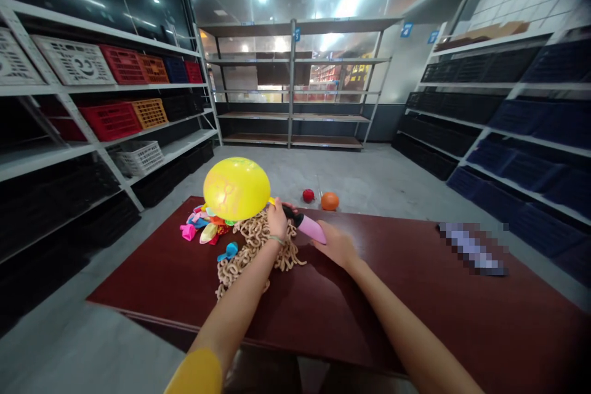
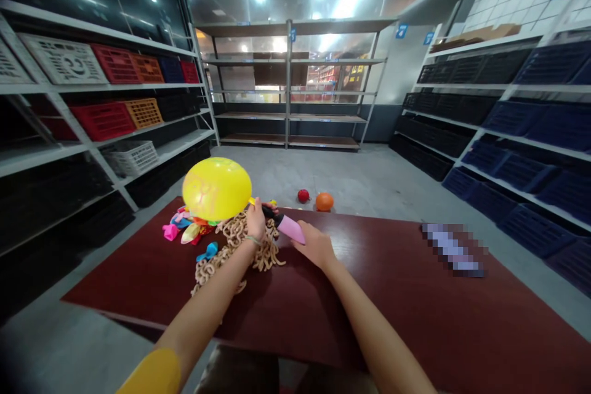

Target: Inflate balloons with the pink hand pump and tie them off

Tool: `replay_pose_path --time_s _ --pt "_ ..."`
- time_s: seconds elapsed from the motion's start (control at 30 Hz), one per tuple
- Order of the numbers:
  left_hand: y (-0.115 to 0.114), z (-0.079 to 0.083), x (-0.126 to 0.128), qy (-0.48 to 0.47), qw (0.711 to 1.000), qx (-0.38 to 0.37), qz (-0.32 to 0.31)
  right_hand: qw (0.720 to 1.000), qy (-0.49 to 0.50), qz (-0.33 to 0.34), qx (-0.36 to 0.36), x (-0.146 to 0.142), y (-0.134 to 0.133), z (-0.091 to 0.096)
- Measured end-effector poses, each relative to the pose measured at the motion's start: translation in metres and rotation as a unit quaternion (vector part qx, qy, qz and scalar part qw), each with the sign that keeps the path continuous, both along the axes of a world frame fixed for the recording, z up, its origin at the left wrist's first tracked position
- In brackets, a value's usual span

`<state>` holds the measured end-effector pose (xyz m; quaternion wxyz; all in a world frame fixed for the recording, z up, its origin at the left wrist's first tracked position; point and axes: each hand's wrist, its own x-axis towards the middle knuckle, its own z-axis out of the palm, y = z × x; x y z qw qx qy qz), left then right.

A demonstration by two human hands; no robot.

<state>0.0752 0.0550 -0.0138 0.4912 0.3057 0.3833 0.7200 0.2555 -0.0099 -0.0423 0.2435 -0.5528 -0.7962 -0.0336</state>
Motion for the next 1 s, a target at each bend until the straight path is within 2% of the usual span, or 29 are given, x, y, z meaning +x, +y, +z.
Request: replay_pose_path --time_s 0.17,0.3,0.43,0.57,0.7,0.8,0.87,0.9,1.0 --pt "0.002 -0.007 -0.024 -0.013 1.000 -0.003 0.010 1.000 -0.025 0.003 0.018 -0.018 0.003 -0.003" --pt "-0.001 -0.003 -0.043 -0.030 0.996 0.010 0.085 0.999 -0.027 0.001 0.031 -0.029 0.008 -0.015" --pt "-0.003 0.007 -0.068 -0.053 0.990 0.011 0.130 0.999 -0.036 0.007 0.036 -0.025 0.012 -0.019" --pt "-0.003 0.010 -0.086 -0.007 0.989 -0.014 0.149 0.998 -0.037 -0.028 0.048 -0.013 0.011 -0.015" --pt "-0.004 0.013 -0.088 0.058 0.989 -0.009 0.136 0.996 -0.060 -0.002 0.073 -0.010 0.007 -0.013" --pt "-0.007 0.017 -0.084 0.125 0.988 -0.004 0.088 0.993 -0.063 0.046 0.084 -0.013 0.003 -0.012" --pt "-0.010 0.018 -0.083 0.234 0.971 -0.006 0.038 0.993 -0.052 0.057 0.090 -0.015 0.002 -0.011" --pt "-0.011 0.017 -0.083 0.312 0.950 -0.006 0.008 0.993 -0.045 0.059 0.093 -0.015 0.002 -0.011" --pt "-0.014 0.011 -0.085 0.511 0.857 0.003 -0.063 0.992 -0.026 0.063 0.104 -0.016 0.003 -0.010"
